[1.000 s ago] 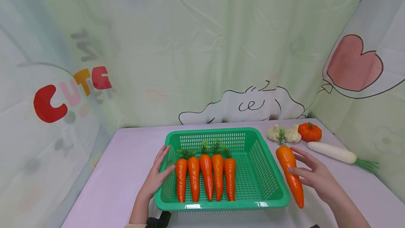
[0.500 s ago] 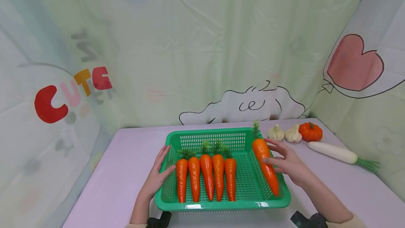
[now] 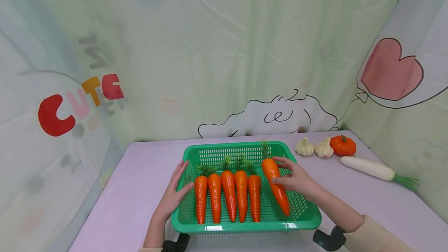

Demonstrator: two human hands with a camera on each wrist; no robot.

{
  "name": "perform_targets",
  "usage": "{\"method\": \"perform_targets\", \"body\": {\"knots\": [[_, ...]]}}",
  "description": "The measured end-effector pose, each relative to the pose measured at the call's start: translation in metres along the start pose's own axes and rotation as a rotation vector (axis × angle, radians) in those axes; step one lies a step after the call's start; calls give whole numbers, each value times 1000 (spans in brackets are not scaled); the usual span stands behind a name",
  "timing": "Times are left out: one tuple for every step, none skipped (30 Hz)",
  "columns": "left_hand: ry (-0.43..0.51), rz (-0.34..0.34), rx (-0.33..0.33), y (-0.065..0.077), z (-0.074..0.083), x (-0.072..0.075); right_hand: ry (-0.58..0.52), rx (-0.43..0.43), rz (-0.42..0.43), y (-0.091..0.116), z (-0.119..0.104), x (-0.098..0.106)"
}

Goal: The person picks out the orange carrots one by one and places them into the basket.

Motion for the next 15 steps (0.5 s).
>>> {"method": "perform_targets", "body": {"knots": [[-2,-1,0,0,0,0,2,3,-6,-1,2,-3],[-2,-1,1,0,-1,0,5,8,-10,-2,4,-6],[-4,-2,2,0,-1,0,15,12,-12,-3,6,-8],[-4,-3,3,0,-2,0,25,9,-9,-4,9,-10],[-4,-3,4,0,-2,0,27,6,-13,-4,11,-13],[-5,-3,4,0,-2,-1,45,2,-10,-5,13,-14],[-7,-4,5,0,-2,-1,64,3,-9,-5,15,-16],[-8,-4,5,0,-3,-1,78,-3,-3,-5,17,-17],[-9,-5,4,0,-3,-1,90,-6,1,-5,18,-18],[-10,-5,3,0,-3,-1,99,-7,6,-5,19,-19],[-11,-5,3,0,-3,-1,108,-3,7,-6,19,-20],[-11,-5,3,-1,-3,0,121,-1,14,-6,19,-20],[-10,-5,3,-1,-3,0,129,0,19,-6,19,-21],[-8,-4,3,-1,-2,0,133,-1,22,-6,20,-22],[-6,-3,3,-1,-2,0,146,1,23,-7,20,-23]]}}
Point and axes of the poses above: each hand's wrist, its own y-axis away from the middle knuckle, its own x-axis out of the back of the hand, z = x × y, the point moved 10 cm from there along -y, towards the middle knuckle, and after that the axes turned 9 degrees about z, right-handed, at the moved point
